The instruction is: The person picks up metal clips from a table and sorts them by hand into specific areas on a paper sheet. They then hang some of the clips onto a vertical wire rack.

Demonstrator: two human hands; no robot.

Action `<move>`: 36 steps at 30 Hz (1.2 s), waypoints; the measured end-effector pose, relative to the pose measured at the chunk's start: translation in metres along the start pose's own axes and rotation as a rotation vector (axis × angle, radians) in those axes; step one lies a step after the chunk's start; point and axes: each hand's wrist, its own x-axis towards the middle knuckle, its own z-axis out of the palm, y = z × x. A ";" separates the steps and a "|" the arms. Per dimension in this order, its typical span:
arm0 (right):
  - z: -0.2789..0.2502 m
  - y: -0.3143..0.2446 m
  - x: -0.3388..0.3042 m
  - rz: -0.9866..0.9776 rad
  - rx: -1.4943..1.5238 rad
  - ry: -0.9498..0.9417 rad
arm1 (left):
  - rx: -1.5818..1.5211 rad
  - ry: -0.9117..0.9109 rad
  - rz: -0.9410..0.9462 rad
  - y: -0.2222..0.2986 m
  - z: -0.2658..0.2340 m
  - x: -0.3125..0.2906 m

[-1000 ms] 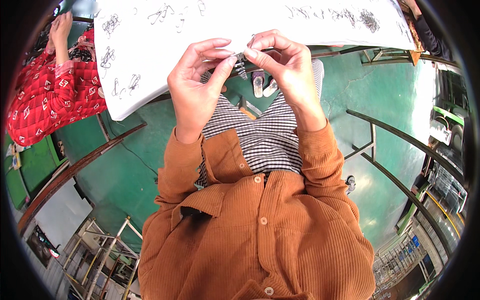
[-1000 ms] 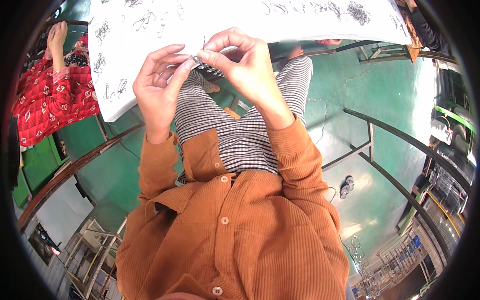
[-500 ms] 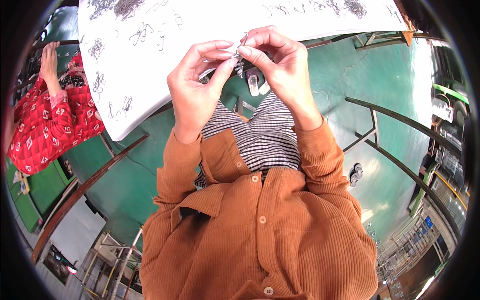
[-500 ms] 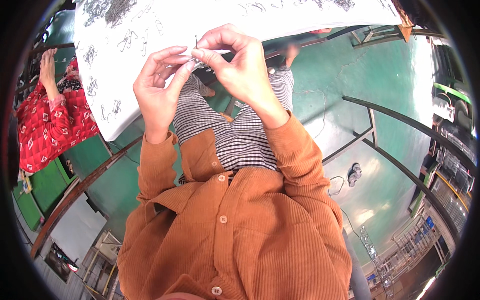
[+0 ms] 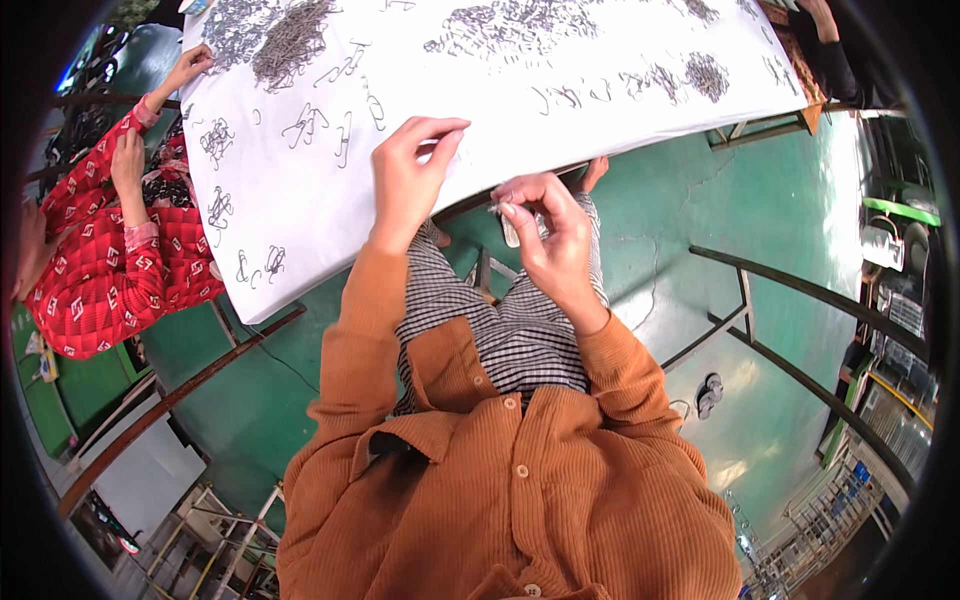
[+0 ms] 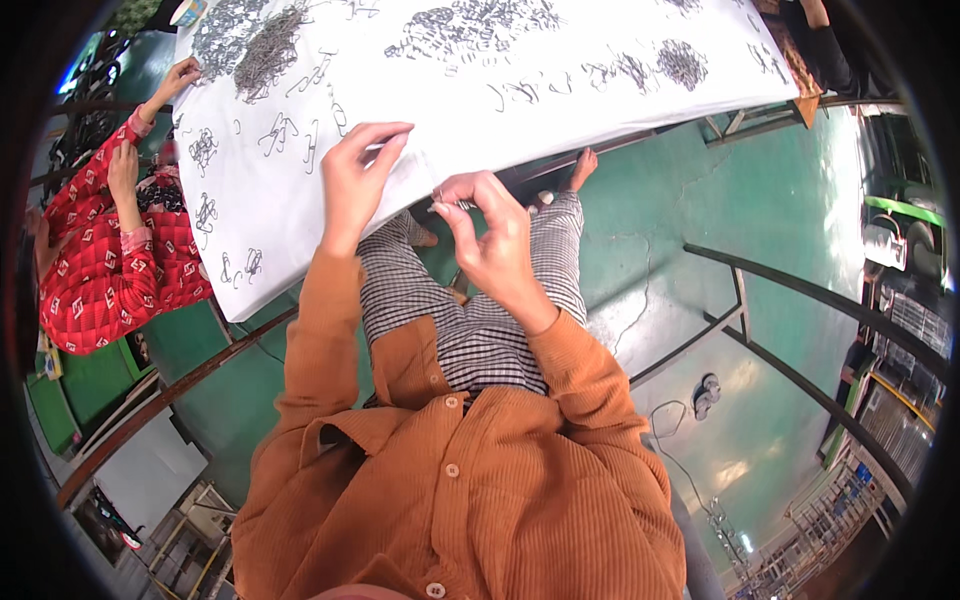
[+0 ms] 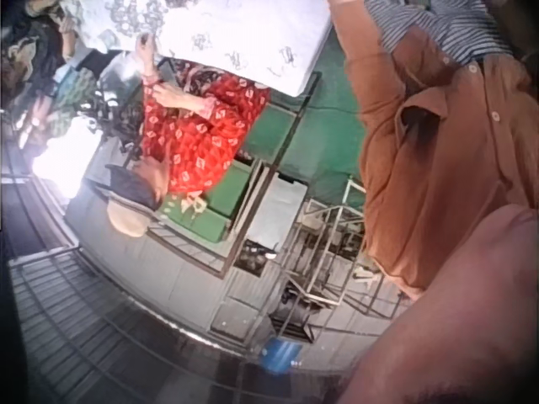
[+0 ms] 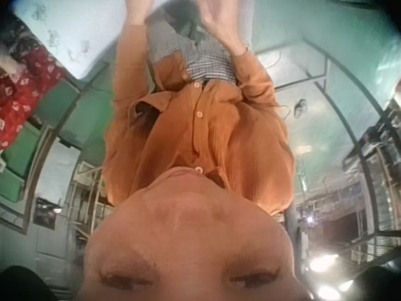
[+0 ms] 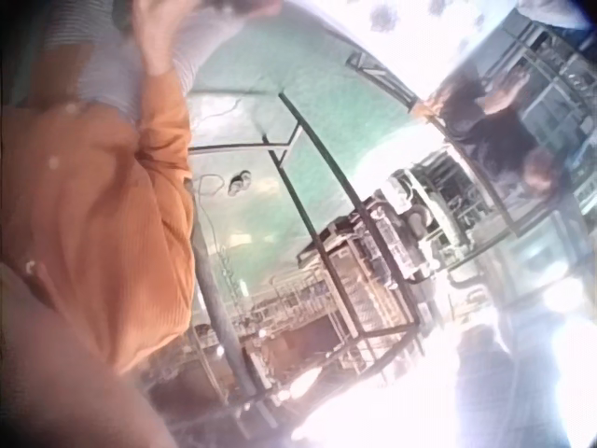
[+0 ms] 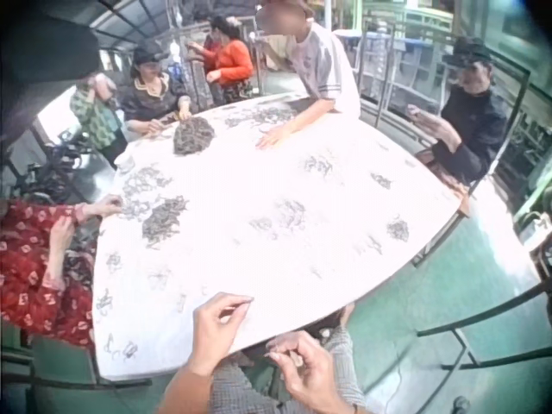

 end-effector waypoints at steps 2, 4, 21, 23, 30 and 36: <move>0.000 0.001 -0.002 -0.033 -0.041 -0.012 | 0.067 0.002 0.039 -0.012 0.016 0.026; 0.000 0.002 -0.004 -0.036 -0.072 -0.044 | 0.176 0.017 0.132 -0.028 0.040 0.053; 0.017 0.002 -0.006 -0.050 -0.126 -0.105 | -0.074 0.082 -0.133 0.028 -0.008 -0.049; 0.018 0.003 -0.009 -0.072 -0.147 -0.121 | -0.074 0.077 -0.153 0.030 -0.011 -0.064; 0.035 -0.004 -0.005 -0.098 -0.225 -0.184 | 0.066 0.101 -0.131 0.045 -0.033 -0.077; 0.038 -0.001 0.000 -0.049 -0.115 -0.318 | 0.041 0.207 -0.040 0.030 -0.046 -0.090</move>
